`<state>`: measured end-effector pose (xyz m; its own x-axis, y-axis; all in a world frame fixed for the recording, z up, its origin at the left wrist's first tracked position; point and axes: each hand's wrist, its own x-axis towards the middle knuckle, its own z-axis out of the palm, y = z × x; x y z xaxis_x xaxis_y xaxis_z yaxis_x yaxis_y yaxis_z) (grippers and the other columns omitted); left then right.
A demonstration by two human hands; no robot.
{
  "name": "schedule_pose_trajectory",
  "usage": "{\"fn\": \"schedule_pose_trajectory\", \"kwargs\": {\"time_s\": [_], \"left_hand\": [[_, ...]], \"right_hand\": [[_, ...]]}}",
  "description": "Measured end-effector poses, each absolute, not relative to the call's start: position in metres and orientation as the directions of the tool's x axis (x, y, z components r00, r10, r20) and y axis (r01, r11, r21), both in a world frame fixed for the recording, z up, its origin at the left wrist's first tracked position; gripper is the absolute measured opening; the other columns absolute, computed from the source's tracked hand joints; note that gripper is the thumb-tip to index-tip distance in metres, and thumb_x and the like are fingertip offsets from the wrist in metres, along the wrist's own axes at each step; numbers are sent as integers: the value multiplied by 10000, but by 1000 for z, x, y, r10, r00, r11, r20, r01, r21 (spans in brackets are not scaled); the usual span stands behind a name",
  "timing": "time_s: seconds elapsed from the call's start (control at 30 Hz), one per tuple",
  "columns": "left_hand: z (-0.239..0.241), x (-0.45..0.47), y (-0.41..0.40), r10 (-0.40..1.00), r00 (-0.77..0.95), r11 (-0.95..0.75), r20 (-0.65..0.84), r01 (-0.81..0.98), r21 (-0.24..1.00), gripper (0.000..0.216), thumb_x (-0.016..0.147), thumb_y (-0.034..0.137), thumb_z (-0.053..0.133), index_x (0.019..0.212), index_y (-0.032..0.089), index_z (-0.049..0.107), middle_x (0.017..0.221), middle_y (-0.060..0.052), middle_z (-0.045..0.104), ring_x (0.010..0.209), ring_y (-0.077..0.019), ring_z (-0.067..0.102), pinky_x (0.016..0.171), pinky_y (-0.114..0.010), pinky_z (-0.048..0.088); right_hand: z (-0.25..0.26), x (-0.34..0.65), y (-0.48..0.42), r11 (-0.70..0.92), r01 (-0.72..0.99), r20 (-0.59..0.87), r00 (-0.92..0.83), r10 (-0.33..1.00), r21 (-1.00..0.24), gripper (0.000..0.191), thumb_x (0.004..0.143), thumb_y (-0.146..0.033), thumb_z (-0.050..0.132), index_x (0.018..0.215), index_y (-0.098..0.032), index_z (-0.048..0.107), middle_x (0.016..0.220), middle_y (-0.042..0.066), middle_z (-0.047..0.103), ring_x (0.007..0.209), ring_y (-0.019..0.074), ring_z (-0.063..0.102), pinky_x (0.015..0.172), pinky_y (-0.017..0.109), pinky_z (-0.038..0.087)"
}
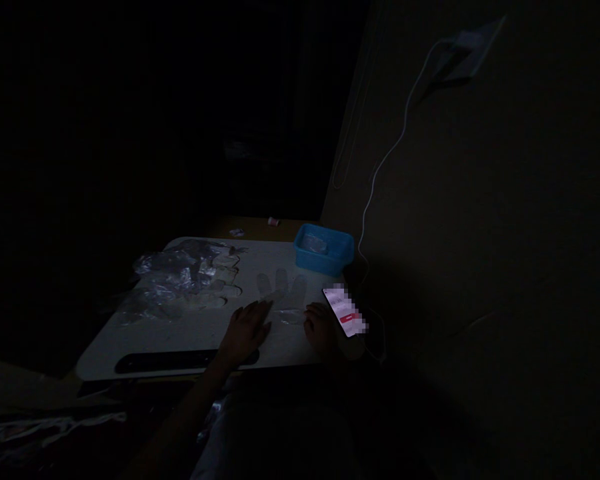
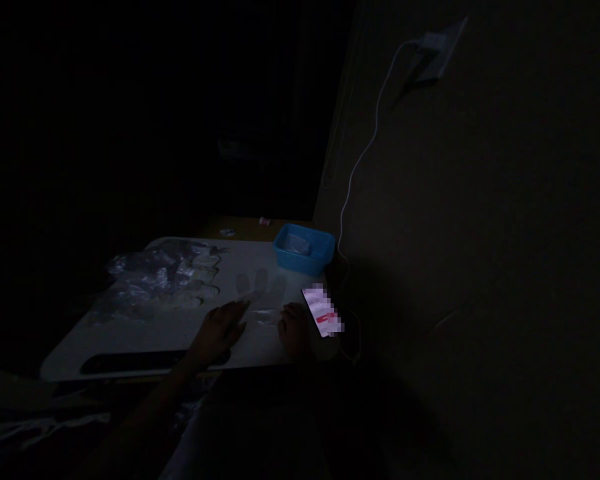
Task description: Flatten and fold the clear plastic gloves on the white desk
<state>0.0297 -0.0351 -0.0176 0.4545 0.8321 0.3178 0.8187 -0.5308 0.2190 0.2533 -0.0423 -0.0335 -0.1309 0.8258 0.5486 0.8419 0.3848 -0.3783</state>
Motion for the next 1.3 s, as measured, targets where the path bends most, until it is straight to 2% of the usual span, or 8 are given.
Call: {"fn": "schedule_pose_trajectory", "kwargs": {"time_s": [0.23,0.43,0.57,0.7,0.77,1.03,1.3], "left_hand": [[-19,28,-35,803,484,-569,348,795,210,469,868,372,341,1319,245,332,1297,-44,471,1201,-224,379,943,-406,321],[-16,27,-37,714,616,-686,332,710,157,434,880,389,327,1301,288,357,1344,-11,417,1239,-197,333,965,-390,289],[-17,29,-36,643,710,-752,286,656,65,436,899,362,281,1334,342,261,1400,33,321,1292,-202,236,975,-404,248],[-21,30,-35,592,766,-792,250,610,9,473,914,332,231,1373,302,121,1406,25,305,1321,-193,151,988,-416,208],[-23,30,-34,588,773,-796,238,605,-1,477,916,333,223,1376,289,104,1401,21,316,1323,-196,145,988,-425,202],[-21,31,-36,612,755,-780,235,625,26,451,897,412,263,1337,310,269,1372,16,373,1300,-222,212,986,-436,223],[-19,31,-37,632,741,-771,226,632,84,481,871,474,297,1327,325,289,1381,1,359,1297,-249,217,987,-472,229]], "right_hand": [[-31,251,-43,367,850,541,-119,833,-378,270,703,-104,471,884,-151,666,985,85,651,977,207,547,901,360,420],[-31,251,-43,376,869,515,-174,840,-321,228,727,-126,497,878,-156,666,1010,85,639,999,215,524,911,368,401],[-31,250,-43,377,875,505,-188,842,-302,223,745,-138,495,893,-172,659,1026,82,626,1017,213,507,914,376,391],[-29,250,-43,374,882,504,-194,842,-286,224,736,-126,505,895,-163,658,1034,88,623,1015,217,505,911,373,391],[-28,249,-43,376,883,504,-198,840,-279,219,734,-126,509,889,-163,660,1035,86,623,1013,218,506,911,370,390],[-27,251,-44,362,880,500,-174,848,-308,255,722,-121,500,916,-164,660,1034,88,620,1016,214,499,904,365,391],[-29,251,-45,329,885,476,-145,867,-330,294,708,-123,487,946,-158,656,1065,92,607,1039,228,487,920,383,381]]}}
